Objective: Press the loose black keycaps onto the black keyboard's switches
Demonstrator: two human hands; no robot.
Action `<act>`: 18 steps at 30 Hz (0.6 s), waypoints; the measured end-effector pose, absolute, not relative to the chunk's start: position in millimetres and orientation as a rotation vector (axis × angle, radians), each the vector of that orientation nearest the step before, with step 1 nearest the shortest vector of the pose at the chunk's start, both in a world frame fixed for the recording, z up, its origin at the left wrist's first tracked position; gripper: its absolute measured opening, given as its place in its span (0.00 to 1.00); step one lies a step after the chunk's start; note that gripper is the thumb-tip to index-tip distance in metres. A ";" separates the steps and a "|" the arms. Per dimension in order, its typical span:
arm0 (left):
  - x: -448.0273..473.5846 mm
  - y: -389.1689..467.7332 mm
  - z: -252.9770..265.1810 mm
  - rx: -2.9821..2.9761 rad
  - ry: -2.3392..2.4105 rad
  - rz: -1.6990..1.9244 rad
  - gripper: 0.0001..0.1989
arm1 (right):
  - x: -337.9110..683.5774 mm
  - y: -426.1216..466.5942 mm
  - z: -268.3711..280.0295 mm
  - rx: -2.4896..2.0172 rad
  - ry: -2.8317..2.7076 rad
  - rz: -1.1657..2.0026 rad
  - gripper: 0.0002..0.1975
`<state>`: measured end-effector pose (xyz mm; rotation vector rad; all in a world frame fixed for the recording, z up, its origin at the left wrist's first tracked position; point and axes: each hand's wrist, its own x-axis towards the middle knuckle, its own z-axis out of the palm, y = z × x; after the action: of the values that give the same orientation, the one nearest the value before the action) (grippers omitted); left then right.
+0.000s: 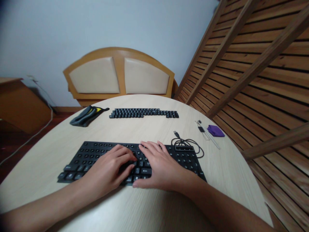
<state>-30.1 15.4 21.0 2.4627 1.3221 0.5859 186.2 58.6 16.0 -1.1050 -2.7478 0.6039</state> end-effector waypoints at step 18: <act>-31.9 19.6 20.2 2.354 1.345 0.575 0.08 | 185.8 58.6 20.5 -1.118 -2.726 0.669 0.53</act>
<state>-31.9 19.6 20.2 2.3541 1.3448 0.5753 185.8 58.6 20.5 -1.1178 -2.7255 0.6691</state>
